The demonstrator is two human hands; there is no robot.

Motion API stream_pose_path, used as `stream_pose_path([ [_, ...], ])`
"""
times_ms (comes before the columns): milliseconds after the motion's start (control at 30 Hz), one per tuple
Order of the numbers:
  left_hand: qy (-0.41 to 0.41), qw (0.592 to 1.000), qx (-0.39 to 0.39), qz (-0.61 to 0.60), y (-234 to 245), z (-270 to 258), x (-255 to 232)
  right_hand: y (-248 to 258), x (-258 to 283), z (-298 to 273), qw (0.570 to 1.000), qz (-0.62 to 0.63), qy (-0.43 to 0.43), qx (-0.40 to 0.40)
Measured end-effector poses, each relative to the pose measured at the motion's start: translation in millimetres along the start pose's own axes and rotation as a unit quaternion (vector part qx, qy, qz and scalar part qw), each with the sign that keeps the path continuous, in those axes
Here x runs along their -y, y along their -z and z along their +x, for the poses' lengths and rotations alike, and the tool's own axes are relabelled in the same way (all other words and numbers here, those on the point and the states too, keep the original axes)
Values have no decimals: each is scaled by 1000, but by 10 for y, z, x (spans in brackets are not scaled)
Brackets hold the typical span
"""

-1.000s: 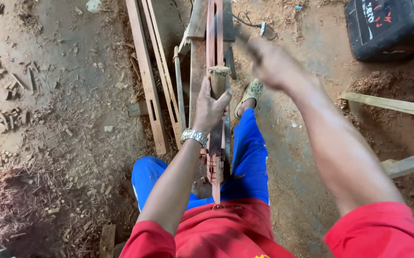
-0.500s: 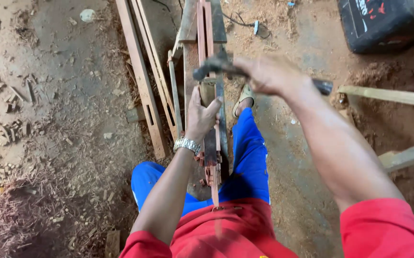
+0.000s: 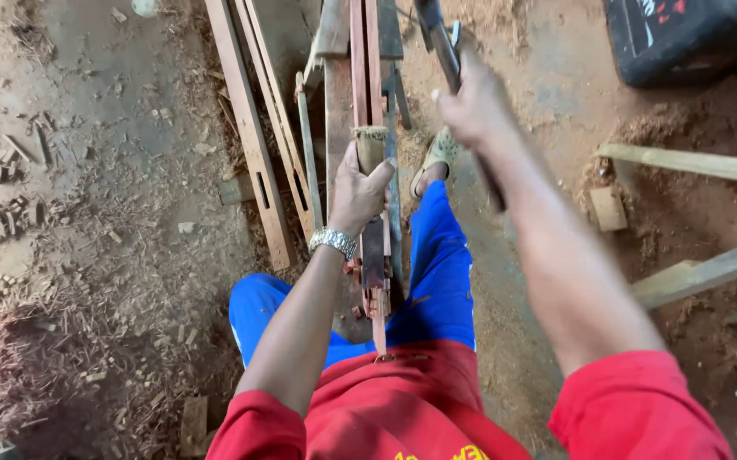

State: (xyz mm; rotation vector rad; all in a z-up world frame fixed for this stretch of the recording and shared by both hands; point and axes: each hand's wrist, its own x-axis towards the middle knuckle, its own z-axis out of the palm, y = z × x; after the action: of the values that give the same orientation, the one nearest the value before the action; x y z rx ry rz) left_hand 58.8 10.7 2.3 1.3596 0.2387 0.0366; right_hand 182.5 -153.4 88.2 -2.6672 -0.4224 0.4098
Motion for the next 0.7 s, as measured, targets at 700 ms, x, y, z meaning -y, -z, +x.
stream_pose_path([
  [700,-55,997,22,-48,-12,20,-233,522,-63,-314,975,16,134,-179],
])
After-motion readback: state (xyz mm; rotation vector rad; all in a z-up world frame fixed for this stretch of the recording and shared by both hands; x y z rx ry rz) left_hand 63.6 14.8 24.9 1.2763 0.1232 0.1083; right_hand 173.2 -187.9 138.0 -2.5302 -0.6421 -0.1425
